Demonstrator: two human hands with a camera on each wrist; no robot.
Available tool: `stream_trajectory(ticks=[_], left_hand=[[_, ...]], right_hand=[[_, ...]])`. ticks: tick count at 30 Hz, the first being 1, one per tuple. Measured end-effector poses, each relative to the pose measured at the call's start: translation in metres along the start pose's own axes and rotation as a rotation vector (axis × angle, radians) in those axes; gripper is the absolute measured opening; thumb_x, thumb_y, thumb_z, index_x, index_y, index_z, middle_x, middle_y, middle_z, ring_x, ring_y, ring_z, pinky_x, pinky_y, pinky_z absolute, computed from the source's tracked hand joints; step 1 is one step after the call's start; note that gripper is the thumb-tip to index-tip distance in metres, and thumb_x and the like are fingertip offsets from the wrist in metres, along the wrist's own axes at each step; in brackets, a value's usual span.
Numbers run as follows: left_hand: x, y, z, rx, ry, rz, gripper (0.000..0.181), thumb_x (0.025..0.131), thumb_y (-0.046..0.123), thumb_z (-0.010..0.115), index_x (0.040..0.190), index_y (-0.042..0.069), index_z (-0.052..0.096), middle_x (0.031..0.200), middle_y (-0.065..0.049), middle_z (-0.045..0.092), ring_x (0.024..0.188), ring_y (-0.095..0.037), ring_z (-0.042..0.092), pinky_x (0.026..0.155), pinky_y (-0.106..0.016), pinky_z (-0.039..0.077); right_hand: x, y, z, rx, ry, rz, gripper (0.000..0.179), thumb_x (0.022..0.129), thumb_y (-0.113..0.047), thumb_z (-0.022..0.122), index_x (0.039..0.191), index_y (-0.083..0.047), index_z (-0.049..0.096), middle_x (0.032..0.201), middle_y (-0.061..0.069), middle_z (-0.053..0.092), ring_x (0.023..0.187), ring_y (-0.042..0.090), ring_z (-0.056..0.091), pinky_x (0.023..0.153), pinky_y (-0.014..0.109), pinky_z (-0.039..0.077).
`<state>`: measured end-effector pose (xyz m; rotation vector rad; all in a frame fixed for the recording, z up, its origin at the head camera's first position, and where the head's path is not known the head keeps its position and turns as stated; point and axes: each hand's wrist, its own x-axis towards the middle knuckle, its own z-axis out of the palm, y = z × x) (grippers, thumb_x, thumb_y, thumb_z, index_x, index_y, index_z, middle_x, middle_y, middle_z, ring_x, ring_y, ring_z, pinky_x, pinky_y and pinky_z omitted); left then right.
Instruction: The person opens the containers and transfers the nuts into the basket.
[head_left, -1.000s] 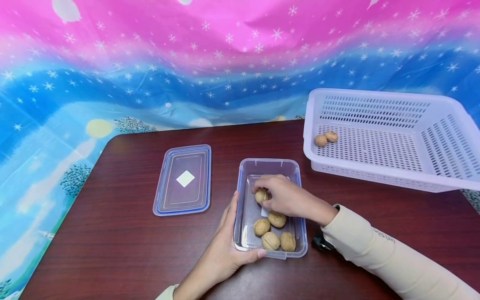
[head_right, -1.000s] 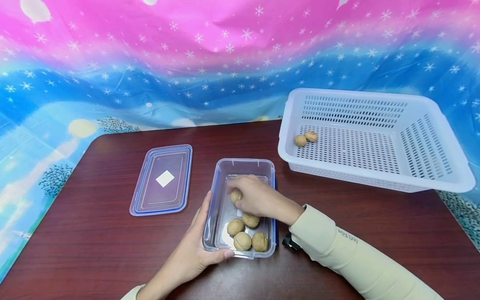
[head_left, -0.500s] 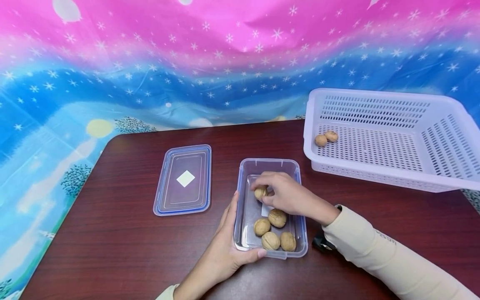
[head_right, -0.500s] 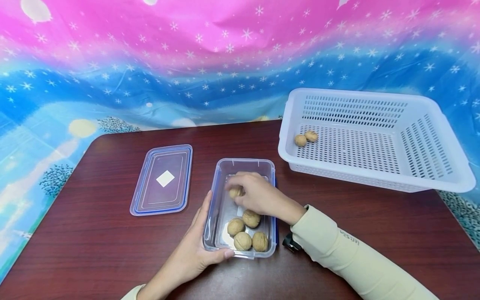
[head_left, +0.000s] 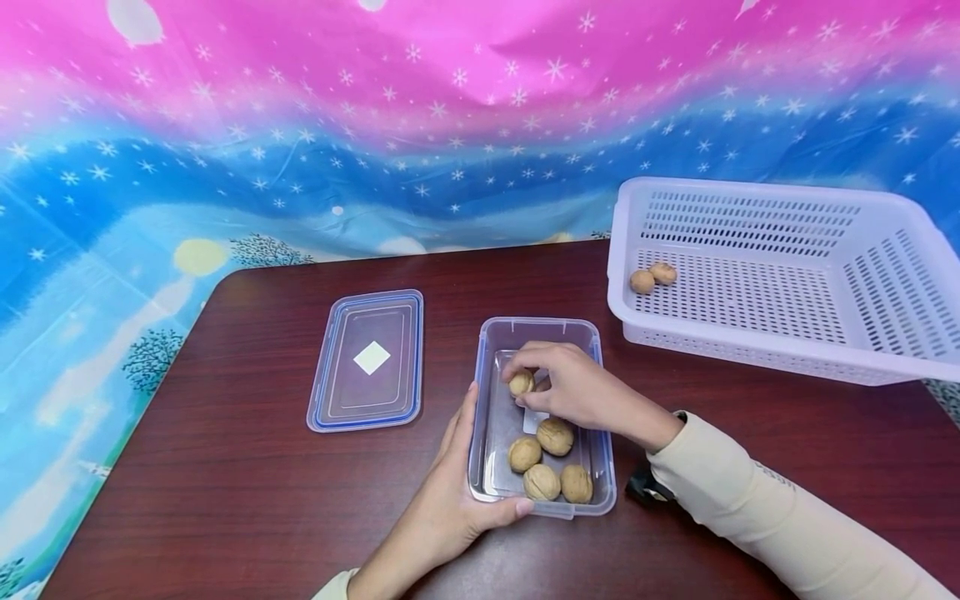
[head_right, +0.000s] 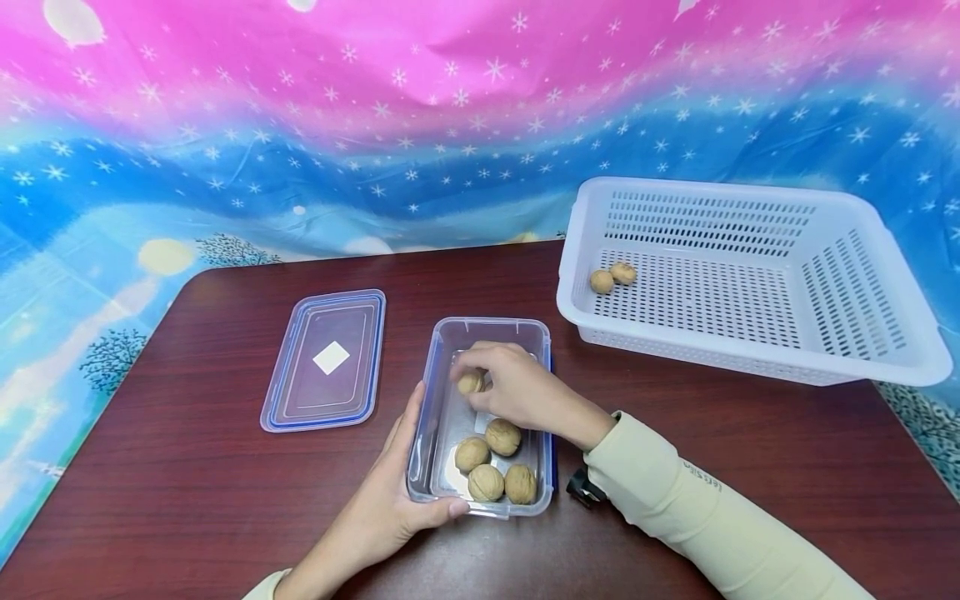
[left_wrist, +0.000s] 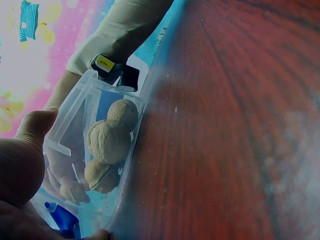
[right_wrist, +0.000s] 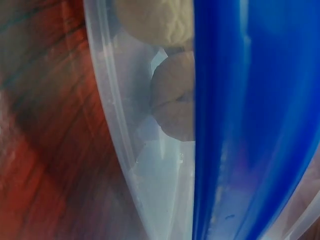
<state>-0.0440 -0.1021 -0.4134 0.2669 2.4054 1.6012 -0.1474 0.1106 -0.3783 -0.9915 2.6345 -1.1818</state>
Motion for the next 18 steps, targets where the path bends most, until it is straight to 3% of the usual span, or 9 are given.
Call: stream_trajectory(ticks=[11, 18], left_hand=[[-0.0007, 0.0003, -0.0002, -0.001, 0.002, -0.005, 0.138, 0.068, 0.034, 0.097, 0.169, 0.036, 0.005, 0.175, 0.002, 0.018, 0.155, -0.016, 0.029, 0.126, -0.046, 0.026], [-0.0006, -0.0001, 0.0003, -0.003, -0.002, -0.006, 0.137, 0.068, 0.034, 0.098, 0.169, 0.037, 0.005, 0.175, 0.003, 0.017, 0.156, -0.017, 0.027, 0.126, -0.050, 0.025]], right_hand=[[-0.0007, -0.0001, -0.0002, 0.008, 0.023, 0.005, 0.022, 0.085, 0.004, 0.078, 0.105, -0.005, 0.077, 0.102, 0.002, 0.073, 0.091, 0.015, 0.062, 0.085, 0.038, 0.055], [-0.0028, 0.0009, -0.0034, 0.089, 0.023, 0.026, 0.023, 0.087, 0.003, 0.076, 0.108, -0.006, 0.076, 0.111, 0.005, 0.075, 0.098, 0.016, 0.066, 0.089, 0.036, 0.057]])
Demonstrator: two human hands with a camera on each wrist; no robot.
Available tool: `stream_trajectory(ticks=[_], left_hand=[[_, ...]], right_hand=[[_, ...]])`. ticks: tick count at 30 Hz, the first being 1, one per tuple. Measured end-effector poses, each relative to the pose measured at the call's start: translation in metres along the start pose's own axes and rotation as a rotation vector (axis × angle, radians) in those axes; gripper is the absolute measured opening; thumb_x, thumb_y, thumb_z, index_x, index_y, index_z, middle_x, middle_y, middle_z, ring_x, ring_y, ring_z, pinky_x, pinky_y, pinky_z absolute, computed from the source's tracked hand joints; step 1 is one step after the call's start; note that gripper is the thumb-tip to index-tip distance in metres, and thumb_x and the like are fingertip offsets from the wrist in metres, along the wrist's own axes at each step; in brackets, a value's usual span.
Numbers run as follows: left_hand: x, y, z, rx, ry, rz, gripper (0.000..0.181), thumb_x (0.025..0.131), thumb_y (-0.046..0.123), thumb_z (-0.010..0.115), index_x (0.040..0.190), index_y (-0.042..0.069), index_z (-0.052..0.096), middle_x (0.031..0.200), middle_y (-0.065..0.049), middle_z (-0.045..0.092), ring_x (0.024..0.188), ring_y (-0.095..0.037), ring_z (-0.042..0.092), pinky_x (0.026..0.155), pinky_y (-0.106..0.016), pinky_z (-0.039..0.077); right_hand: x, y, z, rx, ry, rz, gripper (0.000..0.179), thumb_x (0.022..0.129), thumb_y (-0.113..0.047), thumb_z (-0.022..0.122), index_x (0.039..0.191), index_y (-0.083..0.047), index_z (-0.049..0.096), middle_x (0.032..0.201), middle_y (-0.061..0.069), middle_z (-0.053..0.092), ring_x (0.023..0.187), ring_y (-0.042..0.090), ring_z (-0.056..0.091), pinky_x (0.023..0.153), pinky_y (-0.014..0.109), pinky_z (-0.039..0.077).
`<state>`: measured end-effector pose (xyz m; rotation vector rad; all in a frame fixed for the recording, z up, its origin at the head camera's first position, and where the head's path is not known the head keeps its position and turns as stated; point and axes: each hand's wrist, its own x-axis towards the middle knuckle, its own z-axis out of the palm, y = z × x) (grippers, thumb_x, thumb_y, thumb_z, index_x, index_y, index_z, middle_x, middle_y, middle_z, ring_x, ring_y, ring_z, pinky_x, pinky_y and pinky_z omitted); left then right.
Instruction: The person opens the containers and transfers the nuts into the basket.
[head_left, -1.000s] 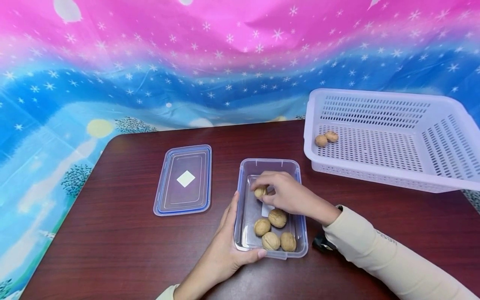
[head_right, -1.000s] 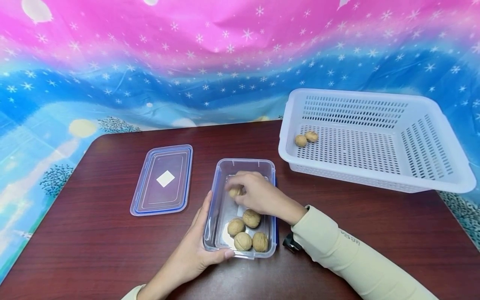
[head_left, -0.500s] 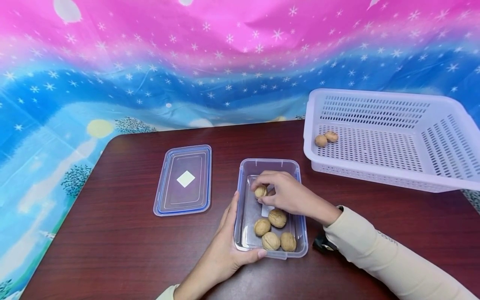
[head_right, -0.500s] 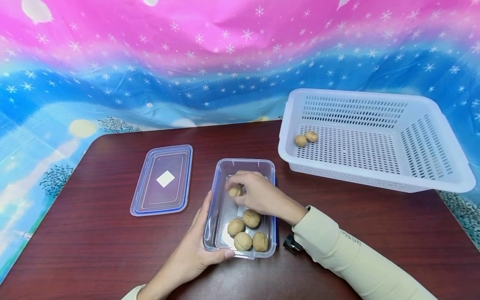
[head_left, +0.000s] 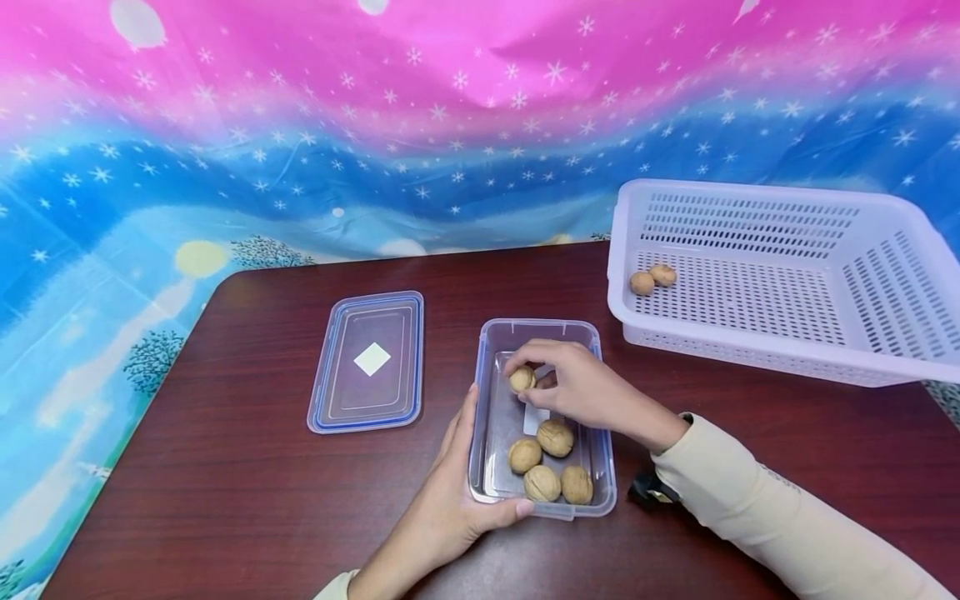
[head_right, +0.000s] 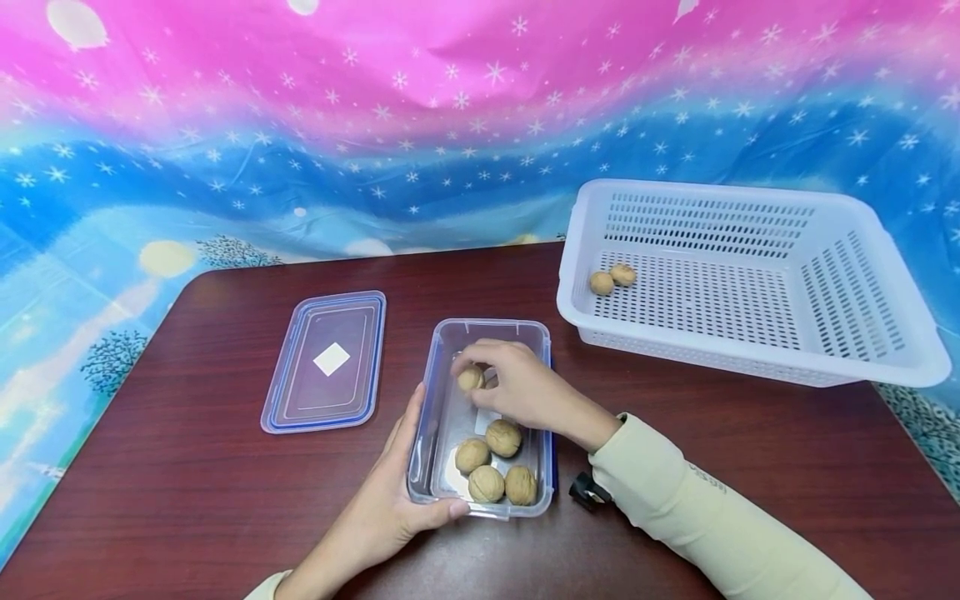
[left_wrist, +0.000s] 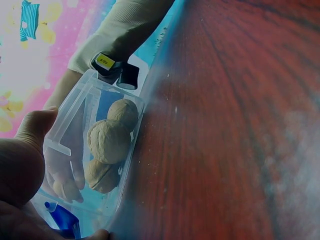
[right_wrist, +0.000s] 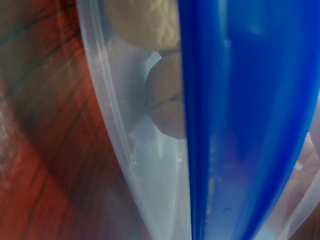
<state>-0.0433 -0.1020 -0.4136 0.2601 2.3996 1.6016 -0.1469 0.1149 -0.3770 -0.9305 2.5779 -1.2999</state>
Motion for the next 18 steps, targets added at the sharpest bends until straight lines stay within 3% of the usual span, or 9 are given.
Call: stream_trajectory(ticks=[8, 18], left_hand=[[0.000, 0.000, 0.000, -0.005, -0.005, 0.002, 0.138, 0.068, 0.034, 0.097, 0.169, 0.037, 0.004, 0.175, 0.003, 0.016, 0.156, -0.018, 0.027, 0.126, -0.051, 0.025], [0.000, 0.000, 0.000, -0.013, 0.000, 0.003, 0.138, 0.067, 0.034, 0.098, 0.168, 0.040, 0.004, 0.175, 0.003, 0.017, 0.156, -0.018, 0.027, 0.126, -0.052, 0.024]], right_hand=[[-0.004, -0.001, -0.012, 0.118, -0.017, 0.041, 0.026, 0.090, 0.000, 0.077, 0.113, -0.013, 0.076, 0.116, 0.002, 0.074, 0.104, 0.015, 0.065, 0.092, 0.031, 0.058], [-0.013, -0.006, -0.057, 0.115, 0.091, 0.054, 0.025, 0.094, 0.002, 0.072, 0.116, -0.010, 0.075, 0.124, 0.008, 0.071, 0.108, 0.011, 0.065, 0.096, 0.019, 0.054]])
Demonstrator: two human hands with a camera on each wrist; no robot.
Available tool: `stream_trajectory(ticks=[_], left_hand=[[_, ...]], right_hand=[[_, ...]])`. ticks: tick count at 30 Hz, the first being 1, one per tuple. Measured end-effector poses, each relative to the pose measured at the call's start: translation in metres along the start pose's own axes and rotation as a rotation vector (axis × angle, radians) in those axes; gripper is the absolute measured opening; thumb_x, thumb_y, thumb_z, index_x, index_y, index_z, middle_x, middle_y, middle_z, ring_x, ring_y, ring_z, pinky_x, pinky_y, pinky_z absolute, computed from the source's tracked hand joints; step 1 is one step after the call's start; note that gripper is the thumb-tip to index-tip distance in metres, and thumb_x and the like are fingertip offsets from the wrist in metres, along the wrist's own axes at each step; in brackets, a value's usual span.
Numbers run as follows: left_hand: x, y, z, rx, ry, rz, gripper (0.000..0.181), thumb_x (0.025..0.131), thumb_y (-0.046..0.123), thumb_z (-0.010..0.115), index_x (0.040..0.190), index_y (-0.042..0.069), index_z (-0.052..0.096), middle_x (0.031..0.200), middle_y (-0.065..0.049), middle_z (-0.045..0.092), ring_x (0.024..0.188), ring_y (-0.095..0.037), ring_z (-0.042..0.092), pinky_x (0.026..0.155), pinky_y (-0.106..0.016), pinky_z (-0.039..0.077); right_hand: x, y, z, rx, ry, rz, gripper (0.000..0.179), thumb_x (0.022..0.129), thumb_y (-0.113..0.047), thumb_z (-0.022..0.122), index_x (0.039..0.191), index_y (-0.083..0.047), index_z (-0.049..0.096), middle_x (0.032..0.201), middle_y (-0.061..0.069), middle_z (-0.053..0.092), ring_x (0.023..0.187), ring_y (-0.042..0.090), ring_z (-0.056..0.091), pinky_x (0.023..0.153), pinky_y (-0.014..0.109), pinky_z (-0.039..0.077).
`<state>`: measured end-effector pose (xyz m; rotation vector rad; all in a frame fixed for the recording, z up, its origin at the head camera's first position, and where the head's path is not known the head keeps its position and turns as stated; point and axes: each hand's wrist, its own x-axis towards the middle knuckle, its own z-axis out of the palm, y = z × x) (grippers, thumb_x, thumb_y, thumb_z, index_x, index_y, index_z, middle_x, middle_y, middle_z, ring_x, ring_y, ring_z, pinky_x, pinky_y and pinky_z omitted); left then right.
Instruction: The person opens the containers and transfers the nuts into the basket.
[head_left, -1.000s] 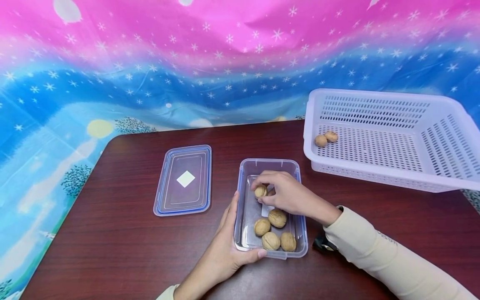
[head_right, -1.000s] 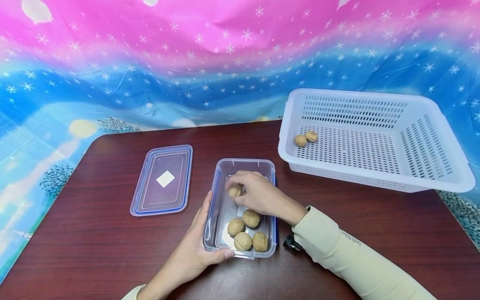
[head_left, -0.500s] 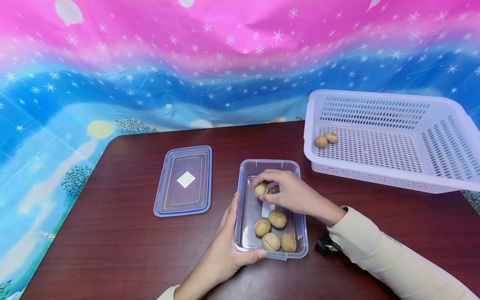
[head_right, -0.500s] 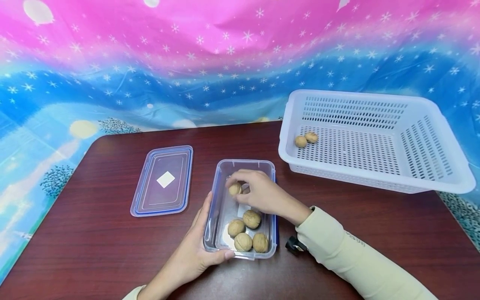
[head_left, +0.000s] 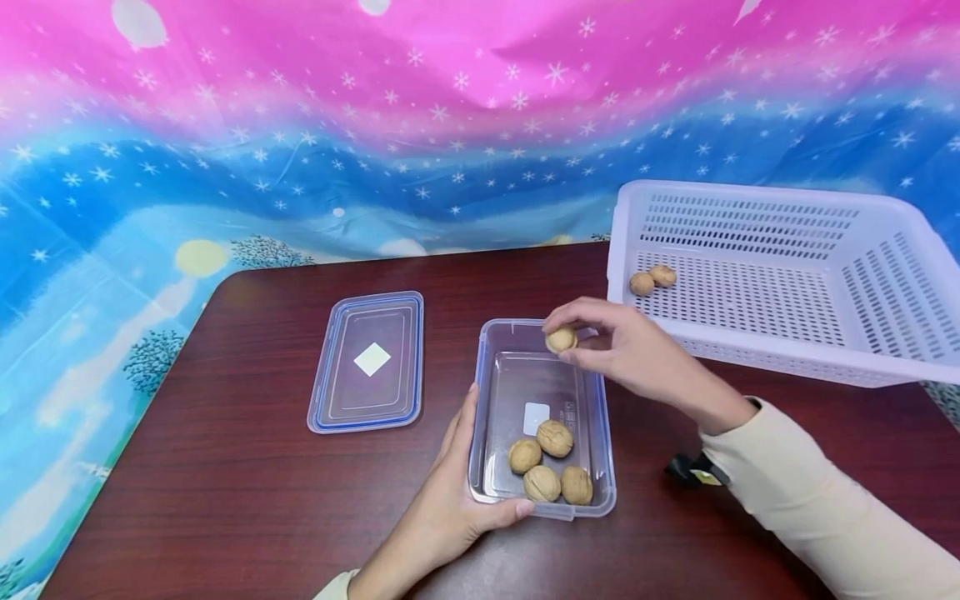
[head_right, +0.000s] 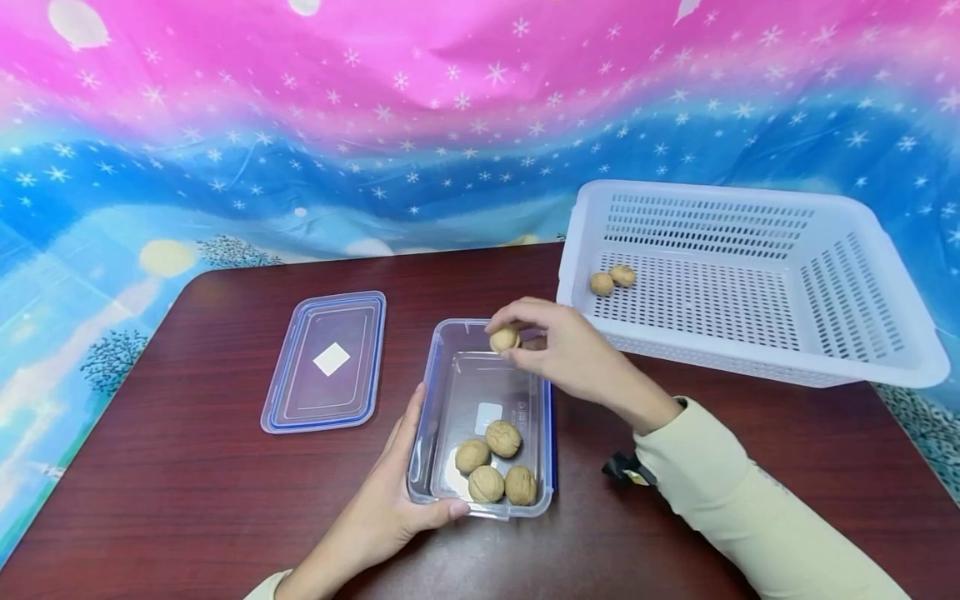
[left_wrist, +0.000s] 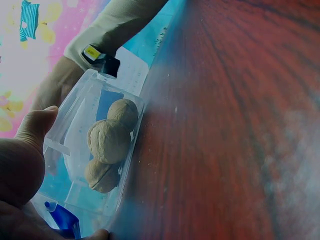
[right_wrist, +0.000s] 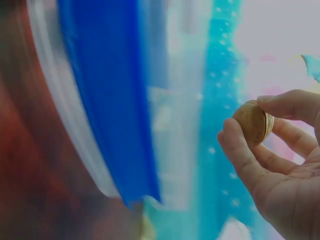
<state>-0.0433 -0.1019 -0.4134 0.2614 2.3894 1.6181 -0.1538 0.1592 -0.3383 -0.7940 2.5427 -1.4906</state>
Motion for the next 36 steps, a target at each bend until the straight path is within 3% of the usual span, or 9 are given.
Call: stream_trajectory(ticks=[6, 10, 15, 21, 24, 30, 36], left_hand=[[0.000, 0.000, 0.000, 0.003, 0.011, -0.007, 0.138, 0.067, 0.033, 0.098, 0.168, 0.041, 0.005, 0.175, 0.004, 0.017, 0.155, -0.016, 0.028, 0.126, -0.050, 0.025], [0.000, 0.000, -0.001, 0.006, 0.010, -0.012, 0.138, 0.066, 0.033, 0.098, 0.168, 0.041, 0.005, 0.175, 0.004, 0.017, 0.156, -0.016, 0.027, 0.126, -0.051, 0.025], [0.000, 0.000, -0.001, 0.007, 0.014, -0.014, 0.139, 0.066, 0.033, 0.098, 0.169, 0.039, 0.005, 0.174, 0.003, 0.018, 0.155, -0.017, 0.028, 0.126, -0.052, 0.025], [0.000, -0.001, -0.001, 0.015, 0.007, -0.009, 0.139, 0.066, 0.034, 0.098, 0.168, 0.041, 0.004, 0.175, 0.004, 0.017, 0.156, -0.016, 0.026, 0.126, -0.051, 0.025], [0.000, -0.001, -0.001, 0.014, 0.007, -0.006, 0.139, 0.066, 0.034, 0.098, 0.168, 0.041, 0.004, 0.175, 0.005, 0.016, 0.156, -0.016, 0.026, 0.126, -0.051, 0.024], [0.000, -0.001, 0.000, 0.020, 0.007, -0.005, 0.139, 0.066, 0.034, 0.098, 0.168, 0.040, 0.004, 0.174, 0.005, 0.017, 0.156, -0.015, 0.027, 0.126, -0.051, 0.025], [0.000, 0.000, 0.000, 0.018, 0.003, -0.006, 0.139, 0.067, 0.034, 0.098, 0.169, 0.040, 0.003, 0.175, 0.005, 0.017, 0.157, -0.016, 0.026, 0.126, -0.052, 0.024]], right_hand=[[-0.002, -0.018, -0.036, -0.042, 0.071, 0.008, 0.023, 0.096, -0.003, 0.072, 0.118, -0.012, 0.076, 0.122, 0.003, 0.071, 0.108, 0.006, 0.066, 0.093, 0.015, 0.054], [-0.002, -0.025, -0.061, -0.041, 0.111, 0.111, 0.026, 0.097, -0.009, 0.074, 0.123, -0.014, 0.075, 0.118, -0.003, 0.073, 0.106, 0.006, 0.070, 0.086, 0.018, 0.057], [0.000, -0.027, -0.090, -0.066, 0.116, 0.250, 0.033, 0.098, -0.024, 0.075, 0.131, -0.022, 0.072, 0.115, -0.005, 0.076, 0.106, 0.011, 0.071, 0.089, 0.020, 0.052], [0.006, -0.017, -0.119, -0.051, 0.110, 0.288, 0.038, 0.098, -0.023, 0.075, 0.136, -0.020, 0.070, 0.125, -0.006, 0.071, 0.111, 0.013, 0.067, 0.089, 0.021, 0.051], [0.011, -0.008, -0.132, 0.016, 0.115, 0.294, 0.039, 0.098, -0.019, 0.075, 0.137, -0.017, 0.070, 0.134, -0.007, 0.065, 0.117, 0.013, 0.063, 0.091, 0.018, 0.051], [0.023, 0.017, -0.162, 0.296, 0.124, 0.248, 0.039, 0.098, 0.001, 0.069, 0.136, -0.007, 0.069, 0.133, -0.001, 0.066, 0.120, 0.015, 0.061, 0.093, 0.017, 0.054], [0.031, 0.042, -0.188, 0.462, 0.149, 0.320, 0.040, 0.098, 0.002, 0.068, 0.138, -0.007, 0.067, 0.138, -0.001, 0.065, 0.124, 0.014, 0.058, 0.089, 0.018, 0.057]])
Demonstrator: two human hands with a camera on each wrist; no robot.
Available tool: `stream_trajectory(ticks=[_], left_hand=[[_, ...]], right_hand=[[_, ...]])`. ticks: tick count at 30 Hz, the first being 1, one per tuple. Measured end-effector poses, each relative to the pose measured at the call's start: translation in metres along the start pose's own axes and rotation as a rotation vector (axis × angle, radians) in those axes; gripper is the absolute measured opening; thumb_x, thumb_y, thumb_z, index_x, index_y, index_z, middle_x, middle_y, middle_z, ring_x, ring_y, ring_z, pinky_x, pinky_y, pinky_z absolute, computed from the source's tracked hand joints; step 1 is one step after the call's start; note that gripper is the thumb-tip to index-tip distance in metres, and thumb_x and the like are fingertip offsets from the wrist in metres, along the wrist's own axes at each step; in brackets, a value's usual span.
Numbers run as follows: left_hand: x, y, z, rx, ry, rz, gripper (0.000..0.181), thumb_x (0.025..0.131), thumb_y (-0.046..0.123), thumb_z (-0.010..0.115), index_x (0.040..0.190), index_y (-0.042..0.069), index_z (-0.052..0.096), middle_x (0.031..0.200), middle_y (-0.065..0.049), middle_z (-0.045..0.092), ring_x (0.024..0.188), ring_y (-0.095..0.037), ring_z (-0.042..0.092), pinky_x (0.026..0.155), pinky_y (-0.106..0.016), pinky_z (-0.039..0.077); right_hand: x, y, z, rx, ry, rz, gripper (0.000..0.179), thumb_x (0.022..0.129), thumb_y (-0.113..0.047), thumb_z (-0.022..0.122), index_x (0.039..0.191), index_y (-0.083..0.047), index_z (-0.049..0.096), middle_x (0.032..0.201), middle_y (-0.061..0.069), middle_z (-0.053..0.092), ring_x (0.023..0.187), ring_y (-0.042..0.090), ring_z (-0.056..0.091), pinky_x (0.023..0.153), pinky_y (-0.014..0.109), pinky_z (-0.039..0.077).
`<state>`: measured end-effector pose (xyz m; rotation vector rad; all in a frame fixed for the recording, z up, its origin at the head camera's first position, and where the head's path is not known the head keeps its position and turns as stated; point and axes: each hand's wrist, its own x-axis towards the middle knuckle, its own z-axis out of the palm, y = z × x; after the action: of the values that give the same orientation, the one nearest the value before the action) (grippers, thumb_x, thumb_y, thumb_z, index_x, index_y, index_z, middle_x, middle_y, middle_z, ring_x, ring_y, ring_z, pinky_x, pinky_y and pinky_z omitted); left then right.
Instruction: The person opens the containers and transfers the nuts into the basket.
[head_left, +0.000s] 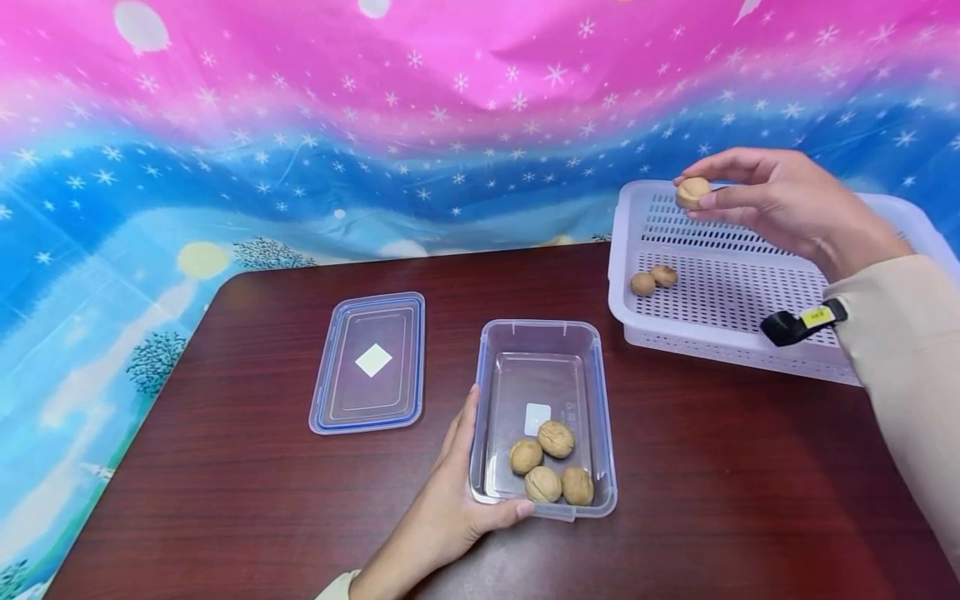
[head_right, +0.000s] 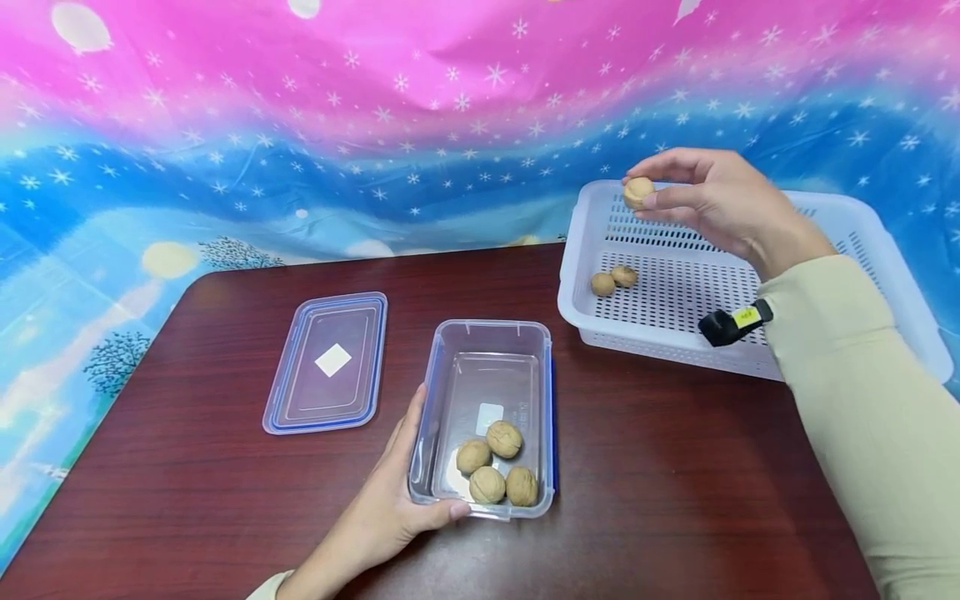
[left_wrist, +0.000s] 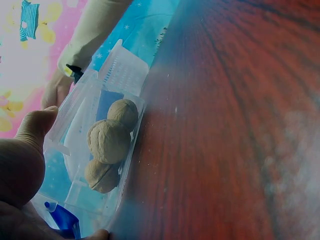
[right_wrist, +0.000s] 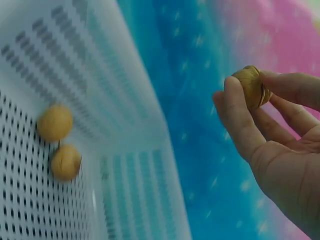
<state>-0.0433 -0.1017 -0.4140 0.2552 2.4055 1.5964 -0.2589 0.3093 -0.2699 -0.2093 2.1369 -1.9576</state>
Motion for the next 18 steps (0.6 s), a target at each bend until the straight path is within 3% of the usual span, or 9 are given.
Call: stream_trajectory(ticks=[5, 10, 18], left_hand=[[0.000, 0.000, 0.000, 0.000, -0.002, 0.002, 0.138, 0.067, 0.034, 0.098, 0.169, 0.040, 0.003, 0.175, 0.005, 0.016, 0.157, -0.016, 0.026, 0.126, -0.053, 0.024], [-0.001, 0.000, 0.000, 0.006, -0.006, 0.003, 0.138, 0.068, 0.034, 0.097, 0.168, 0.040, 0.003, 0.175, 0.004, 0.017, 0.157, -0.016, 0.025, 0.127, -0.053, 0.024], [0.000, 0.001, 0.000, 0.006, -0.002, 0.001, 0.139, 0.067, 0.034, 0.097, 0.169, 0.039, 0.003, 0.175, 0.004, 0.017, 0.156, -0.016, 0.026, 0.126, -0.052, 0.024]], right_hand=[[0.013, 0.010, -0.029, 0.057, 0.003, 0.065, 0.044, 0.099, 0.004, 0.065, 0.141, -0.008, 0.064, 0.134, -0.005, 0.071, 0.118, 0.011, 0.066, 0.087, 0.020, 0.059], [0.023, 0.024, -0.053, 0.015, -0.010, 0.127, 0.044, 0.100, 0.005, 0.063, 0.141, -0.013, 0.066, 0.128, -0.009, 0.074, 0.111, 0.009, 0.071, 0.086, 0.020, 0.059], [0.035, 0.052, -0.065, -0.074, -0.039, 0.167, 0.039, 0.103, 0.000, 0.061, 0.135, -0.018, 0.072, 0.125, -0.013, 0.068, 0.112, 0.003, 0.066, 0.087, 0.020, 0.058]])
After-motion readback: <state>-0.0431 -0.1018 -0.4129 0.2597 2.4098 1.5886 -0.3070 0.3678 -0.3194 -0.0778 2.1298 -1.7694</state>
